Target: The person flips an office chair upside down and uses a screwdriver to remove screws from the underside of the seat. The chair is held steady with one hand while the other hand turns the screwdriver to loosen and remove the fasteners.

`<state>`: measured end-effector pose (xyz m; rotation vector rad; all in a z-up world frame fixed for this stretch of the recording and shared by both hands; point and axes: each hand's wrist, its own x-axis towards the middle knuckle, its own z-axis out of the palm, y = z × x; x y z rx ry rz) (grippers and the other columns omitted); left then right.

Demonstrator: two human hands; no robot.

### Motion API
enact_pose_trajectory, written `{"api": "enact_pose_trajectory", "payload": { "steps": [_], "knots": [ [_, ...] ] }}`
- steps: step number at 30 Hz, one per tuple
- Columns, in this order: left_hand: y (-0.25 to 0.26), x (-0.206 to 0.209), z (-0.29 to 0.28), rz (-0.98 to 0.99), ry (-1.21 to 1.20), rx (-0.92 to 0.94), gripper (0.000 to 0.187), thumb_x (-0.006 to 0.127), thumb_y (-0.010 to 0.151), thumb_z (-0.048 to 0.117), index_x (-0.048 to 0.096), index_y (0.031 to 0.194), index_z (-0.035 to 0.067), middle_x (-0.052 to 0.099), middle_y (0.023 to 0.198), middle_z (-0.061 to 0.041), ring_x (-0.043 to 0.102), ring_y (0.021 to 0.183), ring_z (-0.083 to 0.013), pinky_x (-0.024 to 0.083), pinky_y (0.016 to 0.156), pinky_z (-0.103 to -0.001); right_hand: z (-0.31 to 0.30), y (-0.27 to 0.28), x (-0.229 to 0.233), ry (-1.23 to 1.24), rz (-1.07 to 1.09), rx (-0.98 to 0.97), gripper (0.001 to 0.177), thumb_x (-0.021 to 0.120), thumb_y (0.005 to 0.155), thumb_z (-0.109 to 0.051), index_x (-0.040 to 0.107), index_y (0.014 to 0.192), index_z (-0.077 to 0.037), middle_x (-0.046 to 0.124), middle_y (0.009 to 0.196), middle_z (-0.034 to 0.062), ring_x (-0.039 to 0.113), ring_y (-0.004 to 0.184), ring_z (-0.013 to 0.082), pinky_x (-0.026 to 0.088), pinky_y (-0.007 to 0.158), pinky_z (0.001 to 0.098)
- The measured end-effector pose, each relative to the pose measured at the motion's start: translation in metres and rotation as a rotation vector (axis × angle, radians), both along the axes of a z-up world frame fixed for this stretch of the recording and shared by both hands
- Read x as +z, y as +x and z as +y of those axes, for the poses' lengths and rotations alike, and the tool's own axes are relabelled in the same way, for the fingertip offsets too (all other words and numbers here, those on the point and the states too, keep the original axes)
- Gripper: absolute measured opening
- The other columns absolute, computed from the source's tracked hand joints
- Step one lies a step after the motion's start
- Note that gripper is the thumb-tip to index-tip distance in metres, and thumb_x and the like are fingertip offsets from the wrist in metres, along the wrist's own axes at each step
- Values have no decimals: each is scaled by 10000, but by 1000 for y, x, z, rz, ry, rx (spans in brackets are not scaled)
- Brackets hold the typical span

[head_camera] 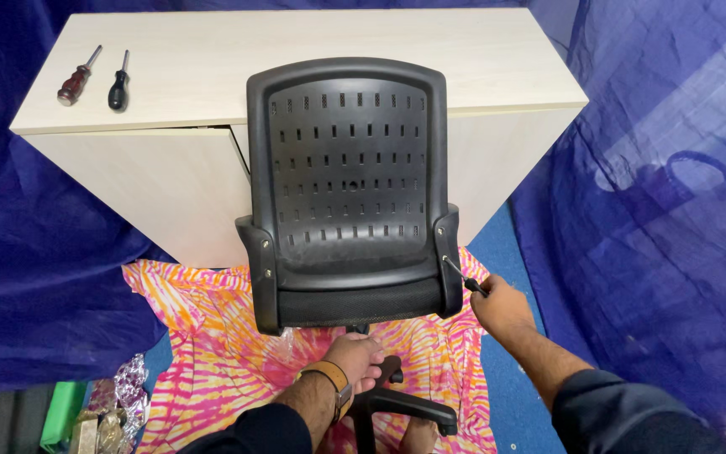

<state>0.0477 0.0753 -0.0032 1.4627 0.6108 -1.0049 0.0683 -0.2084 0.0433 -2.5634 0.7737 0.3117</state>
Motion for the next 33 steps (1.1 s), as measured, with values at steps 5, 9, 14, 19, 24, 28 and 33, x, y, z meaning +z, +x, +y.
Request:
{"api": "enact_pose_trajectory", "payload": {
  "steps": [5,9,14,19,24,28,33],
  "knots": [
    [4,-17,2,-24,8,25,266,602,965,290,655,1182,146,690,893,14,612,707,-122,515,580,-292,6,19,21,-187,6,168,330,597,912,-274,691,1171,-93,638,1231,269,693,1045,434,556,934,488],
    [15,-51,-1,-102,54,23,242,657,934,259,701,1125,116,667,793,5,586,665,-126,504,554,-296,14,36,38,-165,15,140,481,722,828,-273,568,1206,-18,513,1288,313,662,1026,465,549,924,477],
    [51,-66,-1,-419,197,-53,384,728,879,283,707,1184,50,727,928,-65,724,864,-238,573,753,-381,19,28,45,-188,-170,215,335,667,828,-120,594,1148,-55,561,1215,263,667,982,453,562,881,484],
    [65,-28,3,-617,564,-344,598,757,850,349,574,1383,149,413,1543,-134,443,1402,-341,363,1173,-406,22,15,48,-321,-154,332,230,611,898,-92,635,1125,-68,626,1141,215,689,970,416,571,842,497],
    [74,-6,9,-691,664,-666,807,750,864,392,391,1546,156,185,1682,-133,189,1546,-355,169,1266,-417,33,21,64,-312,68,338,236,595,942,-214,714,1106,-92,736,1028,183,716,997,359,574,881,477],
    [76,-1,10,-600,668,-805,844,724,902,409,294,1584,161,112,1702,-113,98,1572,-337,121,1278,-407,39,32,71,-220,134,266,308,565,961,-294,742,1048,-58,733,1039,207,708,1024,372,563,911,475],
    [74,25,12,-571,677,-832,825,715,924,369,275,1590,158,94,1711,-94,75,1586,-310,144,1287,-400,38,48,66,-138,192,169,328,577,965,-288,736,1064,-18,703,1089,251,684,1060,405,566,931,475]
  ]
}}
